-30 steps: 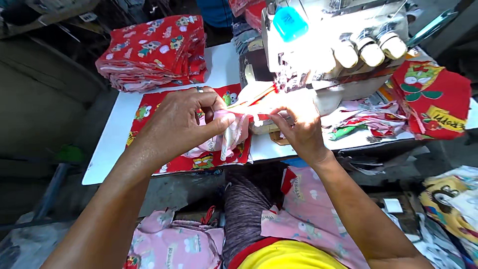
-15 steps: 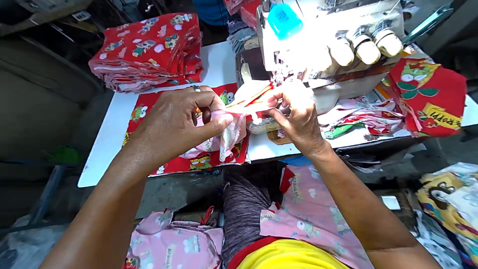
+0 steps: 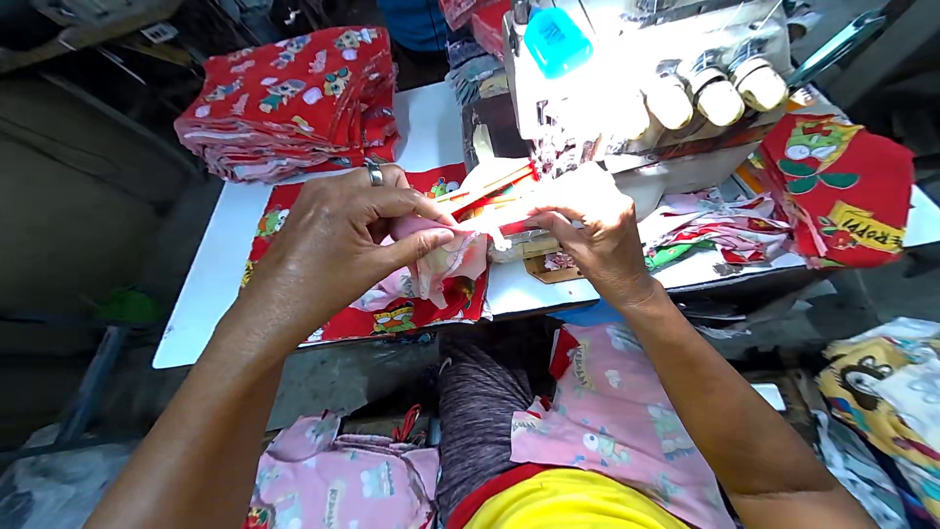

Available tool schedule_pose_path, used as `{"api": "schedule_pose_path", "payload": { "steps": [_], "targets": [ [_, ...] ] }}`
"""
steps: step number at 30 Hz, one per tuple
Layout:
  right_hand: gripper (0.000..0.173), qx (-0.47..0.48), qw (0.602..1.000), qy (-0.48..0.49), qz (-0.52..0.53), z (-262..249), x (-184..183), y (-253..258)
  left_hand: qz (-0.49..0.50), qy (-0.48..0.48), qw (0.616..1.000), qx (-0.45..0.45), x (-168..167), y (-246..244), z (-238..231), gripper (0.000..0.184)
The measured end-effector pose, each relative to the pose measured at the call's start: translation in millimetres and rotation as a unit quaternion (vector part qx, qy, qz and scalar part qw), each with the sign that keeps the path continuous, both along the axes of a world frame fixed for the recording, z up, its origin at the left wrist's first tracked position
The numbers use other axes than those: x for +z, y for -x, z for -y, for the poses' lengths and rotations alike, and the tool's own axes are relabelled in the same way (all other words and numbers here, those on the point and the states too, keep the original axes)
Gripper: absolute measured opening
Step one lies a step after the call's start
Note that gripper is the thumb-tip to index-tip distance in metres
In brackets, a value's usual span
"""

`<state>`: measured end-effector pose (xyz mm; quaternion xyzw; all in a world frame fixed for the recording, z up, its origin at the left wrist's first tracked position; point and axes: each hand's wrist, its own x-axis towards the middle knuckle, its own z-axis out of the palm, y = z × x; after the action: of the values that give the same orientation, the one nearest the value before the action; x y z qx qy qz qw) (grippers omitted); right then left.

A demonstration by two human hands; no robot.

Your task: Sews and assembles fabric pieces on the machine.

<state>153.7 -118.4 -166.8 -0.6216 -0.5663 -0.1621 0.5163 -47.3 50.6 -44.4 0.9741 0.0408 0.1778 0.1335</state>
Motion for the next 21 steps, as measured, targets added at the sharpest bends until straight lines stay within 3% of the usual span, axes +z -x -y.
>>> {"api": "schedule_pose_path", "payload": {
  "steps": [8, 21],
  "targets": [
    [0.010, 0.028, 0.999, 0.017, 0.006, -3, 2, -12, -0.022, 0.007, 0.999, -0.036, 0, -1, 6, 0.021],
    [0.011, 0.026, 1.000, 0.008, -0.002, -2, -2, -15, -0.027, -0.014, 0.999, -0.017, 0, 1, 9, 0.024]
  ]
}}
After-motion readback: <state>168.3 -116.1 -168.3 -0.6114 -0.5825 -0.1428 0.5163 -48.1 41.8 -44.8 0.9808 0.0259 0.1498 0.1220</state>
